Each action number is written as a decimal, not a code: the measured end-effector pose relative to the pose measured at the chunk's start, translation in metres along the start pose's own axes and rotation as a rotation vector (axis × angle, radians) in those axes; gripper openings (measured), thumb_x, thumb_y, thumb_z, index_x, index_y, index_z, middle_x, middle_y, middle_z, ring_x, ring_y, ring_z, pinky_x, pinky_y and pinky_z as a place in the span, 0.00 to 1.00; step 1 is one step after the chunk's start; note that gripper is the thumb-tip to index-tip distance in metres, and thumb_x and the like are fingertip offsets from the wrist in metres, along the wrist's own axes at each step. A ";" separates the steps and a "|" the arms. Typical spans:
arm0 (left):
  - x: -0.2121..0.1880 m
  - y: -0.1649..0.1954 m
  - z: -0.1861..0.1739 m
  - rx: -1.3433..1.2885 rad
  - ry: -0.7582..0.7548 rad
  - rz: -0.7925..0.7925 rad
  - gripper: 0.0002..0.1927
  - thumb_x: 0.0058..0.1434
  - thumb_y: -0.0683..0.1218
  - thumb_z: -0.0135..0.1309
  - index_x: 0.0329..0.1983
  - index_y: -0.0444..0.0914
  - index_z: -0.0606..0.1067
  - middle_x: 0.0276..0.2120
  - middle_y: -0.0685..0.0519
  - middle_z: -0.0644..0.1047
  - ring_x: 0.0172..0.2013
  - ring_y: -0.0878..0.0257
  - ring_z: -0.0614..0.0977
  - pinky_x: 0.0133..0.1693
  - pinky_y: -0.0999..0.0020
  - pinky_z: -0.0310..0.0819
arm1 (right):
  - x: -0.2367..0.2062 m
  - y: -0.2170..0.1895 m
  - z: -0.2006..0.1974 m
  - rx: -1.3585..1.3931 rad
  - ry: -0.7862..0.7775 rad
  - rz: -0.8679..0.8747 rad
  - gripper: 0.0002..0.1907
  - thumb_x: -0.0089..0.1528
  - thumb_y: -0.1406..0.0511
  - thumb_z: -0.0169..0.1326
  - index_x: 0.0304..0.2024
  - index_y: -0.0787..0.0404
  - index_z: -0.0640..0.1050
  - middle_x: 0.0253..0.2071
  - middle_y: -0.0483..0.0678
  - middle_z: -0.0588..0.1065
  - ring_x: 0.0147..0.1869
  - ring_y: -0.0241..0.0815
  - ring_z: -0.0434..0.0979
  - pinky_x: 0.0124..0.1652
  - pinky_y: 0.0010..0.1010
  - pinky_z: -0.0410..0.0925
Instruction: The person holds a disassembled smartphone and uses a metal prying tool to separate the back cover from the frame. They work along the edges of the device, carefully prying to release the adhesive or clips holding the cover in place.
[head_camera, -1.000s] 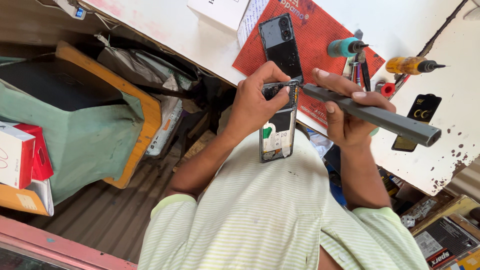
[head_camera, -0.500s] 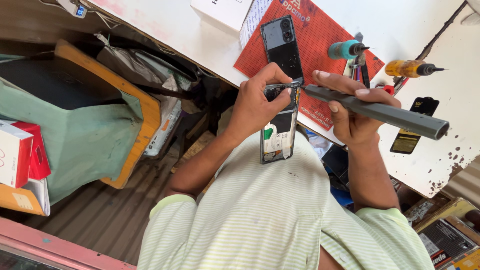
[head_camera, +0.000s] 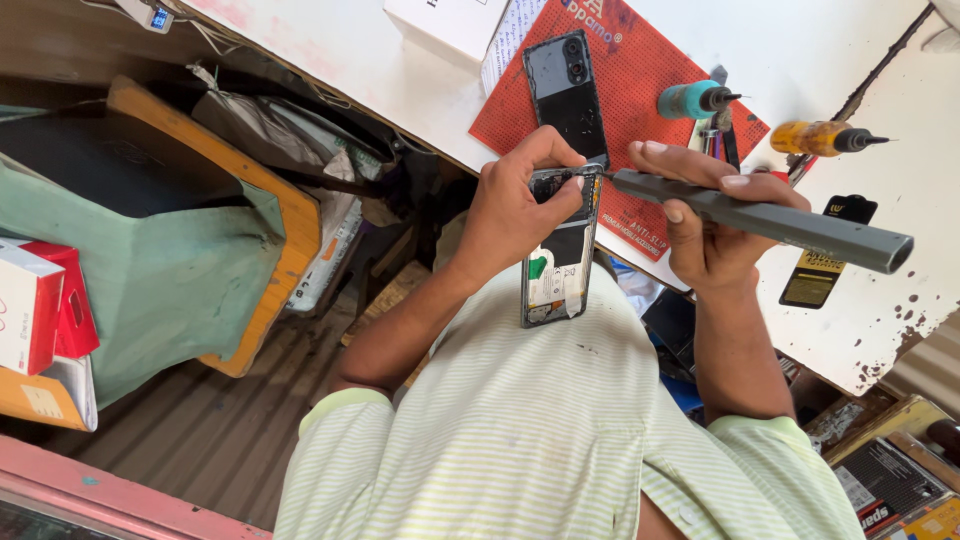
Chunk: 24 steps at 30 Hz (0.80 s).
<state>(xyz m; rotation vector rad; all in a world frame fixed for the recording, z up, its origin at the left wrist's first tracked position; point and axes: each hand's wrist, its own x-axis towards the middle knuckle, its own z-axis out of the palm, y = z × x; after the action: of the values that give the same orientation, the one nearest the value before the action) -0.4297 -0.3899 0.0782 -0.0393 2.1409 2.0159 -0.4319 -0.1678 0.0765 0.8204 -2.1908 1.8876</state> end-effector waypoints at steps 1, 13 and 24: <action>0.000 0.000 0.000 0.004 -0.003 -0.006 0.08 0.62 0.41 0.59 0.42 0.35 0.74 0.37 0.51 0.85 0.44 0.64 0.89 0.45 0.71 0.81 | 0.000 0.000 0.000 -0.001 0.004 -0.001 0.17 0.75 0.71 0.46 0.55 0.54 0.51 0.57 0.72 0.75 0.61 0.63 0.80 0.61 0.52 0.78; 0.000 0.000 0.001 0.006 -0.011 -0.005 0.08 0.62 0.41 0.59 0.43 0.35 0.74 0.37 0.51 0.85 0.44 0.65 0.89 0.44 0.71 0.81 | -0.001 0.000 0.001 -0.021 0.041 -0.042 0.17 0.74 0.70 0.46 0.54 0.56 0.51 0.53 0.73 0.74 0.59 0.64 0.80 0.57 0.52 0.77; 0.002 0.000 0.001 -0.037 -0.023 0.004 0.08 0.62 0.40 0.59 0.43 0.35 0.73 0.37 0.51 0.84 0.42 0.68 0.87 0.43 0.72 0.80 | -0.005 0.001 0.003 -0.018 0.154 0.002 0.19 0.75 0.68 0.49 0.58 0.54 0.53 0.54 0.70 0.76 0.55 0.58 0.82 0.56 0.47 0.80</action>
<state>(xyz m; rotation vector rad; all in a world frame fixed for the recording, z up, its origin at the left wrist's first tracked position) -0.4315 -0.3885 0.0775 -0.0181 2.0915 2.0483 -0.4273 -0.1695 0.0732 0.6472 -2.1138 1.8620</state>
